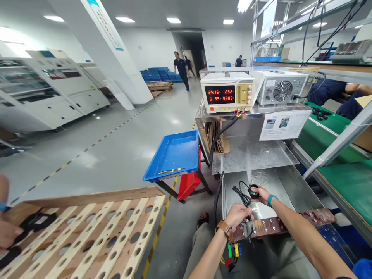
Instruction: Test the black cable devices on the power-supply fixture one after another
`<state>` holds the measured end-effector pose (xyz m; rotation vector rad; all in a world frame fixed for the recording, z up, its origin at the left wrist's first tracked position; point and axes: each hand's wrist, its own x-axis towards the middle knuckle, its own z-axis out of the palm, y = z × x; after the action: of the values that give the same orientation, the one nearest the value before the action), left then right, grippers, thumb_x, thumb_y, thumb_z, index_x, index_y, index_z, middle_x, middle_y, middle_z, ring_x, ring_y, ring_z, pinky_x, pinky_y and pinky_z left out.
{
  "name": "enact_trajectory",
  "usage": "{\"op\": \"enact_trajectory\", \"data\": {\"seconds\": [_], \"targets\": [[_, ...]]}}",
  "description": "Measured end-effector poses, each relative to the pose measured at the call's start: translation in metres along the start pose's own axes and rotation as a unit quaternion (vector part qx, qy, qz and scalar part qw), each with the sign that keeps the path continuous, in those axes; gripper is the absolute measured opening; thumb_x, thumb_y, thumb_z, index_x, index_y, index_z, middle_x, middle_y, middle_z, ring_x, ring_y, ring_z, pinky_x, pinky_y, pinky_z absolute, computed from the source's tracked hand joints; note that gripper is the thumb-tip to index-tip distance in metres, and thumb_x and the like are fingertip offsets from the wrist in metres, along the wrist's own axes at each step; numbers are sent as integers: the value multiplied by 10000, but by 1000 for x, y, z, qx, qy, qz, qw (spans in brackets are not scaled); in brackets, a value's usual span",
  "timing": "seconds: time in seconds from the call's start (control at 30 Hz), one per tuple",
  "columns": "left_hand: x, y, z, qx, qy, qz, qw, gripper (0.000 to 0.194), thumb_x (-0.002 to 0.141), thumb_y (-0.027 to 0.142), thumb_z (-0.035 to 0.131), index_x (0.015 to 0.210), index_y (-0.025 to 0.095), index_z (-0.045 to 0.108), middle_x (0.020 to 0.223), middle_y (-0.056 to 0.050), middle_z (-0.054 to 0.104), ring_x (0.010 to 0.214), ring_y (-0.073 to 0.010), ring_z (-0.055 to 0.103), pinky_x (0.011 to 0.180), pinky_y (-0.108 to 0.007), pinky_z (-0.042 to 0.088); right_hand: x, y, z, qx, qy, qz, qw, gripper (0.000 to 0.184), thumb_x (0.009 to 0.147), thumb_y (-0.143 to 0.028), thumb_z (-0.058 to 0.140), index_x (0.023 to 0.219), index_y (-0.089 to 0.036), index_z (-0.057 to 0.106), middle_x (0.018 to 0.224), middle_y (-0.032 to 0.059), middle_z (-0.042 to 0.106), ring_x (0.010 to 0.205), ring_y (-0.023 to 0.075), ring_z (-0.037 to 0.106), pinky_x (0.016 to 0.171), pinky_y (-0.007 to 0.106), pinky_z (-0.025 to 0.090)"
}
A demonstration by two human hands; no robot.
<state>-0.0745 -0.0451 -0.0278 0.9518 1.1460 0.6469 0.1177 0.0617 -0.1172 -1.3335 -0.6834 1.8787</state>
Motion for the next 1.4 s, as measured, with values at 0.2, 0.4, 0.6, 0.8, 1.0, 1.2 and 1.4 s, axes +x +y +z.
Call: {"op": "enact_trajectory", "data": {"seconds": [0.2,0.4,0.6,0.8,1.0,1.2,1.4], "targets": [[3,-4,0,19,5,10,1000,555,601,651,744,625,107,635,688,-98,711,500,-75,437,521,-229,310,3,6,0,-33,-18,20,999,233,809,-187,708,985,-178,555,862,50,606,759,208,617,641,379,601],[3,-4,0,4,3,7,1000,567,580,669,748,628,119,618,686,-100,714,491,-83,439,514,-237,307,4,3,-2,-7,-27,5,1000,271,808,-232,734,1007,-182,557,876,48,603,725,199,622,677,393,604],[0,-1,0,4,3,2,1000,567,581,672,751,634,119,637,669,-85,704,509,-86,448,525,-234,307,6,4,-4,2,-16,4,1000,271,804,-225,735,1000,-190,552,878,37,600,725,192,617,695,409,602],[1,-2,0,16,-2,14,1000,591,581,690,746,638,109,649,603,-67,668,523,-92,443,550,-237,328,6,10,-4,-19,-21,23,999,228,806,-192,711,970,-183,553,837,36,603,732,197,611,637,369,595],[-1,-1,1,6,0,17,1000,609,553,715,739,615,123,612,635,-76,686,508,-86,433,547,-241,308,1,5,0,-27,-19,18,999,247,793,-213,722,973,-184,555,857,46,617,742,210,630,640,374,598],[-2,0,2,-7,3,6,1000,604,533,709,749,638,138,581,677,-85,705,507,-87,456,556,-247,310,-2,3,1,-29,-23,12,999,268,795,-224,726,1002,-179,562,883,55,613,755,209,627,637,374,602],[2,-6,1,11,12,8,1000,590,549,708,738,618,142,585,675,-85,706,472,-76,408,524,-249,275,5,10,-2,-31,-28,8,999,280,771,-246,732,988,-189,564,858,48,608,718,206,619,596,355,593]]}}
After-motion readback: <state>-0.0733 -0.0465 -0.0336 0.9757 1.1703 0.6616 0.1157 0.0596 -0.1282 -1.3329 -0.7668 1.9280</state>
